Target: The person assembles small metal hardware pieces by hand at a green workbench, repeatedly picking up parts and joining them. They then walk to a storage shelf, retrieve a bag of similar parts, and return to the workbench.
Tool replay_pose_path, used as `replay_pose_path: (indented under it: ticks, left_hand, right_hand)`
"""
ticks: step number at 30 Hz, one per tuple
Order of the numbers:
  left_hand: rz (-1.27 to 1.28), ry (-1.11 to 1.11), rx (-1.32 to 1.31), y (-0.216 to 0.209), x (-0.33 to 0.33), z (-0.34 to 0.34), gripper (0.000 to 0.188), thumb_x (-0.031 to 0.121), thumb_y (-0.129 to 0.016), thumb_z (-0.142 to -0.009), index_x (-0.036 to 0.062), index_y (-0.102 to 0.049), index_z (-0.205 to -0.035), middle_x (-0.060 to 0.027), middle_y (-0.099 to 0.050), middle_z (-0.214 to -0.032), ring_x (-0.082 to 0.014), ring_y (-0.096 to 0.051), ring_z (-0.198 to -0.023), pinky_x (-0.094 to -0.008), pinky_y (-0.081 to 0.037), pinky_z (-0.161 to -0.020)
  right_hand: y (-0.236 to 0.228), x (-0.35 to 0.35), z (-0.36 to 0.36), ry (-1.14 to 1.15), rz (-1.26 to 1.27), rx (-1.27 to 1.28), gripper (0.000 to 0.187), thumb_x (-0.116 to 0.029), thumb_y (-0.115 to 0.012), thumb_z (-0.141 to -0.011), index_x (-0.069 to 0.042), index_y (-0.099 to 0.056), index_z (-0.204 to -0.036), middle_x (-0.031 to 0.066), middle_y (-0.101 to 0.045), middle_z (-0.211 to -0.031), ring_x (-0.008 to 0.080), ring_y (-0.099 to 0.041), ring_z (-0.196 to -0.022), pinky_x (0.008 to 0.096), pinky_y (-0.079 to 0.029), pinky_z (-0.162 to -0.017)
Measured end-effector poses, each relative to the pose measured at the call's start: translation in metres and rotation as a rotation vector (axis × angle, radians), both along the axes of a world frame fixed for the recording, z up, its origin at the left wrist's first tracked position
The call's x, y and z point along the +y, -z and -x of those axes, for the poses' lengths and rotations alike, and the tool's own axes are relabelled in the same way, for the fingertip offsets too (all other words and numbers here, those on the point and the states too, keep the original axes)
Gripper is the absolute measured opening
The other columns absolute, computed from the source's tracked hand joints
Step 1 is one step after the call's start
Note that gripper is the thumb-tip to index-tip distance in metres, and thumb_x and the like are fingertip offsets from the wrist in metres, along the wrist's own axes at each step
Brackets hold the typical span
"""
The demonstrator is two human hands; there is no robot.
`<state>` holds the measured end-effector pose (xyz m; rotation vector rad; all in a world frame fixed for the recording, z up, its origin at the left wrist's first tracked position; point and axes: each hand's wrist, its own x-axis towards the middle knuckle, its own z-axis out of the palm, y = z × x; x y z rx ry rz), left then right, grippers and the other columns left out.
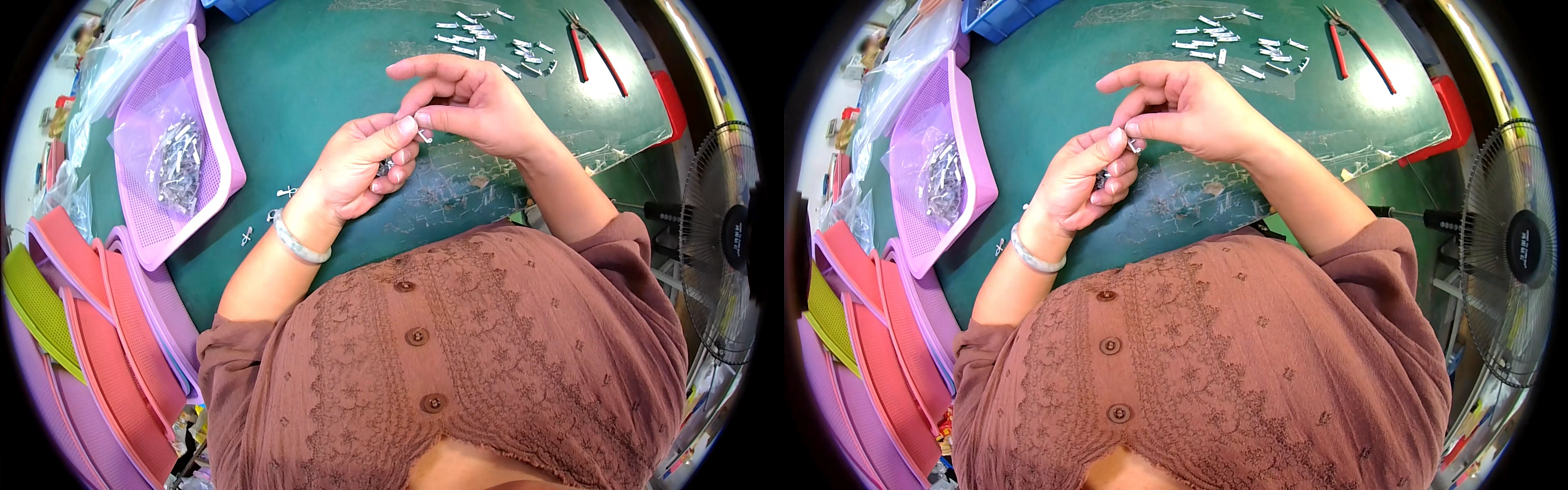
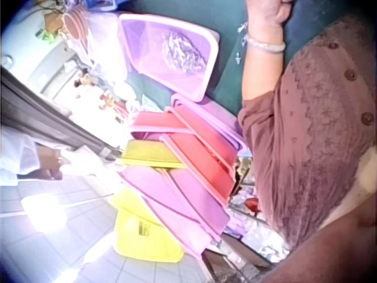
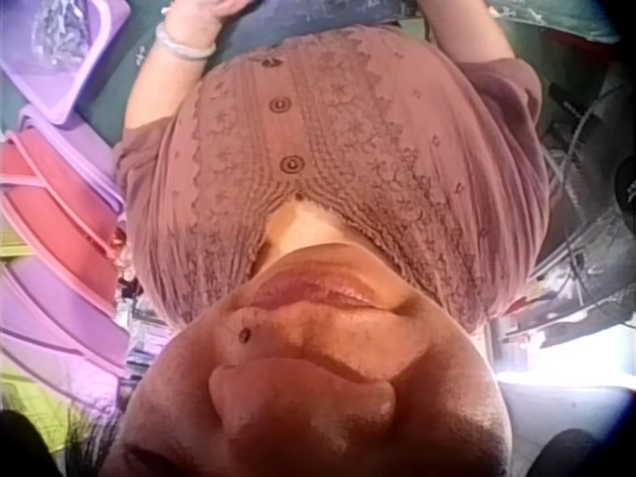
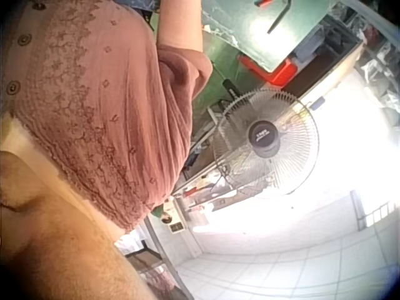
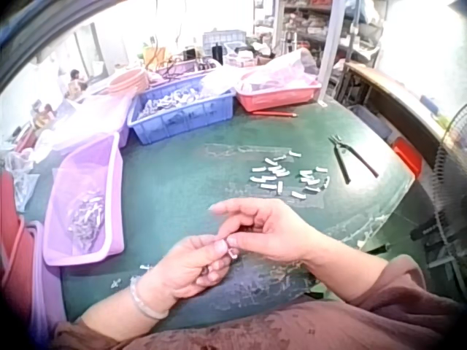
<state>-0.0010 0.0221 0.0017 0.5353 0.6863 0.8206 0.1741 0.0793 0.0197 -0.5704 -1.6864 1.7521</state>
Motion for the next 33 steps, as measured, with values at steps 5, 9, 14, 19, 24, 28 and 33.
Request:
replay_pose_path:
  ticks: [5, 9, 14, 19, 24, 28, 33]
  left_hand:
    - [0.04, -0.084, 0.124, -0.009, -0.001, -0.003, 0.026, 0.025, -0.054, -0.087, 0.0001, -0.054, -0.091, 0.0028, -0.042, -0.058, -0.0041, -0.038, -0.046, -0.0127, -0.026, -0.036]
    - [-0.156, -0.147, 0.363, -0.009, -0.002, -0.005, 0.022, 0.021, -0.055, -0.086, -0.0002, -0.058, -0.089, 0.0031, -0.046, -0.057, -0.0037, -0.039, -0.046, -0.0141, -0.028, -0.038]
    - [-0.431, -0.235, 0.726, -0.004, -0.004, -0.01, 0.016, 0.016, -0.055, -0.084, 0.0012, -0.061, -0.086, 0.003, -0.049, -0.058, -0.0035, -0.041, -0.047, -0.0159, -0.03, -0.041]
    - [-0.312, -0.266, 0.562, -0.002, -0.001, -0.006, 0.015, 0.016, -0.054, -0.085, 0.0022, -0.061, -0.082, 0.0029, -0.049, -0.057, -0.0042, -0.041, -0.046, -0.0162, -0.03, -0.04]
    - [-0.176, -0.24, 0.459, -0.007, 0.0, -0.003, 0.018, 0.018, -0.052, -0.086, 0.0022, -0.059, -0.08, 0.0021, -0.049, -0.057, -0.0047, -0.042, -0.045, -0.016, -0.028, -0.037]
    - [-0.127, -0.236, 0.401, -0.007, 0.0, -0.002, 0.019, 0.019, -0.051, -0.087, 0.0021, -0.058, -0.082, 0.002, -0.049, -0.058, -0.0049, -0.042, -0.045, -0.0154, -0.027, -0.036]
    - [-0.108, -0.243, 0.374, -0.007, 0.0, -0.002, 0.019, 0.019, -0.051, -0.087, 0.0024, -0.057, -0.082, 0.0019, -0.049, -0.058, -0.005, -0.042, -0.044, -0.0152, -0.027, -0.035]
  right_hand:
    - [0.006, -0.001, 0.003, 0.17, -0.01, -0.003, 0.037, 0.002, -0.057, -0.078, 0.002, -0.048, -0.114, 0.0044, -0.062, -0.081, 0.0078, -0.056, -0.074, 0.0221, -0.045, -0.069]
    - [0.006, -0.002, 0.002, 0.244, -0.061, -0.096, 0.04, 0.003, -0.056, -0.079, 0.0, -0.047, -0.118, 0.004, -0.06, -0.083, 0.0078, -0.056, -0.077, 0.0214, -0.045, -0.071]
    - [0.008, -0.004, 0.004, 0.274, -0.067, -0.131, 0.035, 0.001, -0.055, -0.08, 0.002, -0.048, -0.114, 0.0037, -0.061, -0.08, 0.0071, -0.055, -0.072, 0.0204, -0.045, -0.064]
    - [0.003, -0.003, -0.001, 0.247, -0.015, -0.154, 0.034, 0.0, -0.049, -0.083, 0.001, -0.046, -0.117, 0.0054, -0.061, -0.083, 0.0083, -0.055, -0.071, 0.021, -0.045, -0.064]
    - [0.003, -0.004, -0.004, 0.213, -0.008, -0.12, 0.037, 0.003, -0.044, -0.082, 0.003, -0.043, -0.12, 0.0068, -0.061, -0.085, 0.0096, -0.055, -0.071, 0.0223, -0.046, -0.064]
    - [0.002, -0.005, -0.004, 0.206, 0.017, -0.122, 0.039, 0.003, -0.044, -0.082, 0.003, -0.042, -0.121, 0.0071, -0.061, -0.087, 0.0101, -0.056, -0.071, 0.0227, -0.047, -0.064]
    - [0.0, -0.007, -0.004, 0.211, 0.032, -0.135, 0.039, 0.001, -0.046, -0.082, 0.003, -0.042, -0.121, 0.0064, -0.061, -0.085, 0.0098, -0.056, -0.071, 0.0226, -0.047, -0.064]
